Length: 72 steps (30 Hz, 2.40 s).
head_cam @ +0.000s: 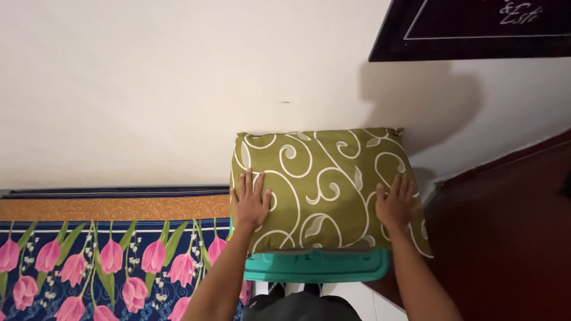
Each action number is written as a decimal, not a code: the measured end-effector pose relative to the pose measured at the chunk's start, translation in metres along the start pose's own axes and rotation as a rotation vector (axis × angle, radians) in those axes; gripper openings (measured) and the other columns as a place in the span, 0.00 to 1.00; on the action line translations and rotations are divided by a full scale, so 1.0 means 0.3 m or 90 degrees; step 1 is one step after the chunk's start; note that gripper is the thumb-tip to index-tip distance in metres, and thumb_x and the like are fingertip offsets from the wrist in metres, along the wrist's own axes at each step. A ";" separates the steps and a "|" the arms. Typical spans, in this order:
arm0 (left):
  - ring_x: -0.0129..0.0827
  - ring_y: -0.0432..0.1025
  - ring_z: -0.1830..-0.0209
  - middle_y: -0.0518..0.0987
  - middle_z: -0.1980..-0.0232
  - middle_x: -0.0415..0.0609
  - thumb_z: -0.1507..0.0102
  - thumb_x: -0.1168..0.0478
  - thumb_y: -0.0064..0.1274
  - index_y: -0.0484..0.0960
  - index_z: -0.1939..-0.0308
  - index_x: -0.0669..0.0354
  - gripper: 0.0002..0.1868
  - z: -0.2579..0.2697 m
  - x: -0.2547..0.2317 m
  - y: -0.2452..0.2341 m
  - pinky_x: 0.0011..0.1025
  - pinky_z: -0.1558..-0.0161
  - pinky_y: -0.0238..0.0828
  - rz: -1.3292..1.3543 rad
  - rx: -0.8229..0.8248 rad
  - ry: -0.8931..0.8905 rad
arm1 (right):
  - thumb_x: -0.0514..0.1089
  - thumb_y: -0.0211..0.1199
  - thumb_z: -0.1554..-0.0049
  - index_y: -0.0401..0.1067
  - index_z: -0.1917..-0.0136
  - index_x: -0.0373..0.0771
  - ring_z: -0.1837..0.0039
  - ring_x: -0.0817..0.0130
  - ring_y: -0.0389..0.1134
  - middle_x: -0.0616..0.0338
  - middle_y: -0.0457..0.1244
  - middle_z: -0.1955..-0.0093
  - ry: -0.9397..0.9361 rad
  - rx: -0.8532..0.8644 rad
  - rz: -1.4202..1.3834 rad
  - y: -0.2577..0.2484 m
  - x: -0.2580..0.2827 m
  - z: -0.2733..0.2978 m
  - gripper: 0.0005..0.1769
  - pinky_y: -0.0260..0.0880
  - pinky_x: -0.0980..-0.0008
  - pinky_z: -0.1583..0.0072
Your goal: The recorder arranges several pillows and bolsters onto a storage bin and then folds a sarong.
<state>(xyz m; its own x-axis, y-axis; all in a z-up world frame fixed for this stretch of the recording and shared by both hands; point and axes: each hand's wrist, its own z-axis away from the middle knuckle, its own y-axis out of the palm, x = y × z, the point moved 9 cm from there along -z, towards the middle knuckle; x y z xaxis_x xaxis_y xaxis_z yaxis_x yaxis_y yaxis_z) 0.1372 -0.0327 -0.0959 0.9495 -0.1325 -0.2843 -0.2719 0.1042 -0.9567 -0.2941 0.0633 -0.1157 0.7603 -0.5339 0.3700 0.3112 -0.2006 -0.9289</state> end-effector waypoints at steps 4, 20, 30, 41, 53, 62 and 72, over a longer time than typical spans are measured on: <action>0.49 0.30 0.16 0.36 0.15 0.52 0.30 0.42 0.30 0.48 0.19 0.46 0.37 -0.062 -0.167 0.019 0.60 0.25 0.24 -0.015 -0.050 0.047 | 0.70 0.41 0.32 0.45 0.18 0.29 0.17 0.38 0.34 0.35 0.35 0.16 0.003 -0.013 0.017 0.091 0.158 -0.047 0.47 0.32 0.35 0.25; 0.44 0.35 0.15 0.43 0.15 0.50 0.29 0.45 0.29 0.52 0.20 0.44 0.33 -0.039 -0.039 0.005 0.51 0.22 0.27 0.046 -0.114 0.026 | 0.68 0.44 0.39 0.43 0.18 0.45 0.16 0.47 0.35 0.50 0.36 0.14 -0.118 0.069 0.038 -0.045 0.072 -0.052 0.44 0.39 0.30 0.27; 0.54 0.37 0.17 0.46 0.17 0.56 0.31 0.45 0.33 0.56 0.21 0.42 0.33 0.170 -0.056 0.048 0.64 0.26 0.26 0.083 -0.208 -0.120 | 0.61 0.51 0.39 0.57 0.24 0.37 0.17 0.38 0.42 0.39 0.45 0.18 -0.154 -0.144 0.041 -0.015 0.120 0.117 0.37 0.34 0.25 0.25; 0.52 0.55 0.26 0.59 0.21 0.57 0.44 0.56 0.56 0.72 0.34 0.47 0.32 0.436 0.229 -0.111 0.63 0.37 0.49 0.082 -0.329 -0.248 | 0.37 0.62 0.46 0.71 0.36 0.40 0.33 0.46 0.62 0.47 0.64 0.36 -0.363 -0.091 -0.286 -0.049 0.525 0.336 0.23 0.61 0.48 0.34; 0.42 0.67 0.35 0.76 0.36 0.47 0.43 0.61 0.56 0.81 0.42 0.48 0.23 1.307 0.742 -0.410 0.49 0.38 0.53 0.169 -0.520 -0.390 | 0.37 0.65 0.47 0.73 0.40 0.39 0.44 0.54 0.69 0.50 0.66 0.47 -0.575 0.128 -0.423 0.098 1.008 0.993 0.20 0.68 0.55 0.42; 0.43 0.67 0.35 0.76 0.39 0.48 0.45 0.62 0.56 0.83 0.47 0.47 0.21 1.980 0.945 -0.444 0.50 0.39 0.53 0.149 -0.601 -0.560 | 0.38 0.67 0.48 0.75 0.45 0.38 0.50 0.58 0.69 0.51 0.67 0.50 -0.701 0.282 -0.456 0.201 1.202 1.577 0.16 0.69 0.59 0.46; 0.49 0.76 0.48 0.81 0.51 0.53 0.44 0.68 0.51 0.84 0.54 0.54 0.16 2.535 0.951 -0.586 0.44 0.49 0.70 0.144 -0.798 -0.644 | 0.38 0.67 0.49 0.75 0.47 0.37 0.51 0.58 0.70 0.51 0.67 0.50 -0.907 0.480 -0.435 0.273 1.481 2.120 0.15 0.70 0.59 0.47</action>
<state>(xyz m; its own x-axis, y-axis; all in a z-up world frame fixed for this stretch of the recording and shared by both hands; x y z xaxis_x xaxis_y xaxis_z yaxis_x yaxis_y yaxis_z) 0.5750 0.6609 0.0391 0.4463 0.4921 -0.7475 0.1184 -0.8604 -0.4957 0.4319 0.3322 -0.0189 0.1256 0.6339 0.7632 0.6194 0.5508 -0.5594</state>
